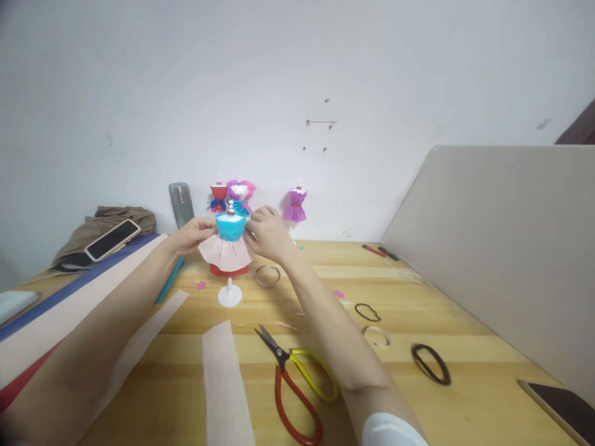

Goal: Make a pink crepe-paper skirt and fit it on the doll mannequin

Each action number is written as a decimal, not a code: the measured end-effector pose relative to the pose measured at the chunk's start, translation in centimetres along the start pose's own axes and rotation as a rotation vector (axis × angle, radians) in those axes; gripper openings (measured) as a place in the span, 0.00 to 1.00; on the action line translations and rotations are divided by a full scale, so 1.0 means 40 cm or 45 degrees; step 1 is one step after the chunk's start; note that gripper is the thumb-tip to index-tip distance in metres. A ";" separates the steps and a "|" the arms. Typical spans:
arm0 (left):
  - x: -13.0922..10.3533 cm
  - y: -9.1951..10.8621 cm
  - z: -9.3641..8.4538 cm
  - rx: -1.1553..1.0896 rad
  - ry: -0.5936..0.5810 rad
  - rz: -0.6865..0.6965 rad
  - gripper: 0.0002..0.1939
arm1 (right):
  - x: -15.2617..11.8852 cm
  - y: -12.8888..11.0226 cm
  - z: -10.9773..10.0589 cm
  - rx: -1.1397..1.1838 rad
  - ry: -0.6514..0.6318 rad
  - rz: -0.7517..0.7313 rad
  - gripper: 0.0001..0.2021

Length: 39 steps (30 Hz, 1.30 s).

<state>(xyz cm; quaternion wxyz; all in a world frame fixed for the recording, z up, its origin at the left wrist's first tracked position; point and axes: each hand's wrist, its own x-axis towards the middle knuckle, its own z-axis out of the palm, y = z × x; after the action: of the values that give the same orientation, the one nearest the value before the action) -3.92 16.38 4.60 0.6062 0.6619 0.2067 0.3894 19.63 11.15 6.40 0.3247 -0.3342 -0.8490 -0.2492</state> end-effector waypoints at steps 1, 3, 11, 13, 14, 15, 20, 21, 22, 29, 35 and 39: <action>0.000 -0.002 0.001 -0.003 0.000 0.004 0.19 | 0.000 -0.004 0.005 -0.012 0.014 0.004 0.07; 0.001 -0.005 0.002 -0.006 -0.001 0.008 0.19 | -0.001 -0.010 0.012 -0.028 0.048 0.015 0.08; 0.009 -0.021 0.006 -0.024 -0.002 0.023 0.19 | -0.009 -0.023 0.025 0.018 0.168 0.042 0.10; 0.009 -0.025 0.007 -0.031 0.001 0.024 0.19 | -0.009 -0.020 0.027 0.043 0.187 0.036 0.11; 0.009 -0.027 0.007 -0.035 0.003 0.025 0.19 | -0.009 -0.018 0.028 0.052 0.196 0.028 0.12; 0.009 -0.030 0.008 -0.038 0.004 0.026 0.18 | -0.010 -0.016 0.028 0.059 0.204 0.022 0.12; 0.014 -0.037 0.012 -0.054 0.008 0.044 0.18 | -0.015 -0.012 0.033 0.108 0.246 0.016 0.12; 0.016 -0.037 0.014 -0.058 0.008 0.046 0.19 | -0.017 -0.012 0.033 0.120 0.254 0.016 0.12; 0.018 -0.038 0.016 -0.061 0.007 0.046 0.20 | -0.018 -0.013 0.034 0.132 0.259 0.017 0.12; 0.027 -0.052 0.016 -0.039 0.001 0.033 0.22 | -0.025 -0.013 0.034 0.179 0.206 0.052 0.12; 0.039 -0.077 0.006 0.001 0.012 0.036 0.20 | -0.025 -0.018 0.030 0.192 0.168 0.068 0.12; 0.044 -0.088 0.005 -0.019 0.004 0.004 0.19 | -0.024 -0.024 0.027 0.206 0.128 0.094 0.11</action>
<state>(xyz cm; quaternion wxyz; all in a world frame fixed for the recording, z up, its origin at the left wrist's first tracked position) -1.99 18.18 1.67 0.6101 0.6573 0.2036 0.3927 19.07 10.83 4.82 0.4018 -0.3249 -0.8361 -0.1842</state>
